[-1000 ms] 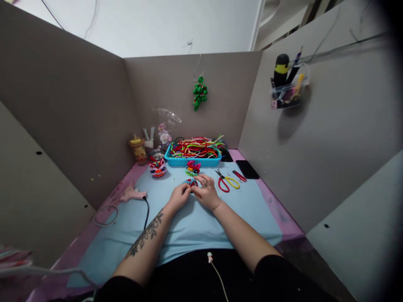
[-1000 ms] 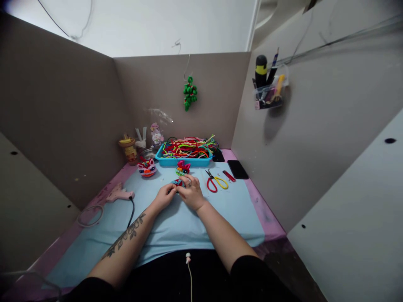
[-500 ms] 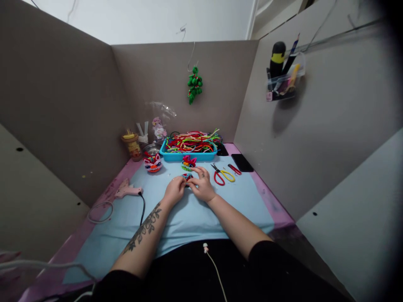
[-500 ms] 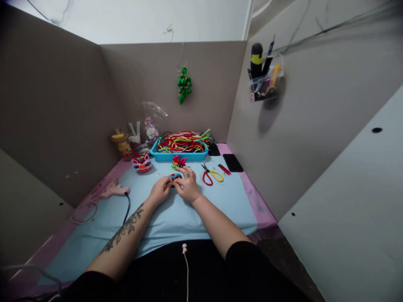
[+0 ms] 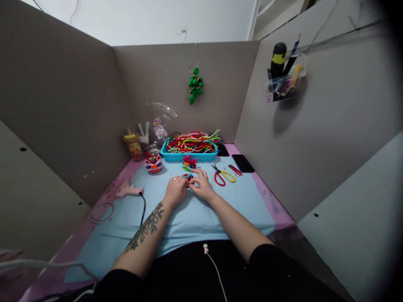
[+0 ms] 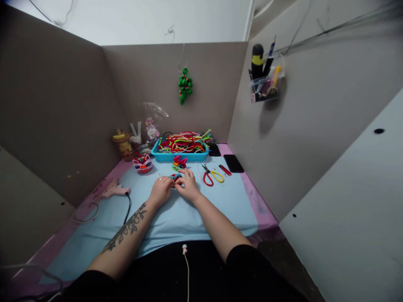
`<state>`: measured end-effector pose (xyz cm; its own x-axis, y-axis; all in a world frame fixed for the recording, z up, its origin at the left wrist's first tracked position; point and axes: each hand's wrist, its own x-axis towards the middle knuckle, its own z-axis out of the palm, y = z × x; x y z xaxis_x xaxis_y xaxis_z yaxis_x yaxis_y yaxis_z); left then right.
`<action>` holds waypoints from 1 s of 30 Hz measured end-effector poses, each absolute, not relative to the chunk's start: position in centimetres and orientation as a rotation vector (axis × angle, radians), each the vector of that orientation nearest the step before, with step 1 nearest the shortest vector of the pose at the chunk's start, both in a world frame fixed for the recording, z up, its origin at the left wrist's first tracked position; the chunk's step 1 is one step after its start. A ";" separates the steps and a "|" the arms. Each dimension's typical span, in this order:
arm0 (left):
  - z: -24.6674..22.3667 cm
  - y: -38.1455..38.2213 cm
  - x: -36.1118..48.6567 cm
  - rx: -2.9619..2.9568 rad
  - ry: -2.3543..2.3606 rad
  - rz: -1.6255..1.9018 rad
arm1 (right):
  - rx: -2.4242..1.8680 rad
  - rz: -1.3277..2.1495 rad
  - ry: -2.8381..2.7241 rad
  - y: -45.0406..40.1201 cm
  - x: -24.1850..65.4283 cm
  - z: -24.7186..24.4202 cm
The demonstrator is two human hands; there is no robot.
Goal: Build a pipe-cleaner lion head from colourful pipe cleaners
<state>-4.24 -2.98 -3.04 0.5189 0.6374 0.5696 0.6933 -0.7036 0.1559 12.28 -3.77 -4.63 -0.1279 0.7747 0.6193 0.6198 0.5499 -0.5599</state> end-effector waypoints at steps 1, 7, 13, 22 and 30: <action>-3.1 -3.0 -4.3 -2.667 -1.175 -0.938 | -1.136 0.165 -1.860 -3.8 12.3 -4.6; -3.6 -2.5 -4.4 -2.751 -1.248 -0.973 | -1.096 -0.085 -2.036 -4.4 12.3 -4.0; -4.4 -1.7 -4.4 -2.895 -1.406 -1.221 | -1.070 -0.281 -2.052 -4.6 12.2 -3.7; -3.8 -2.3 -4.4 -2.880 -1.364 -1.487 | -1.162 -0.127 -1.915 -4.5 12.5 -3.8; -4.3 -2.0 -4.5 -2.830 -1.378 -1.379 | -1.155 -0.069 -1.975 -4.6 12.3 -4.0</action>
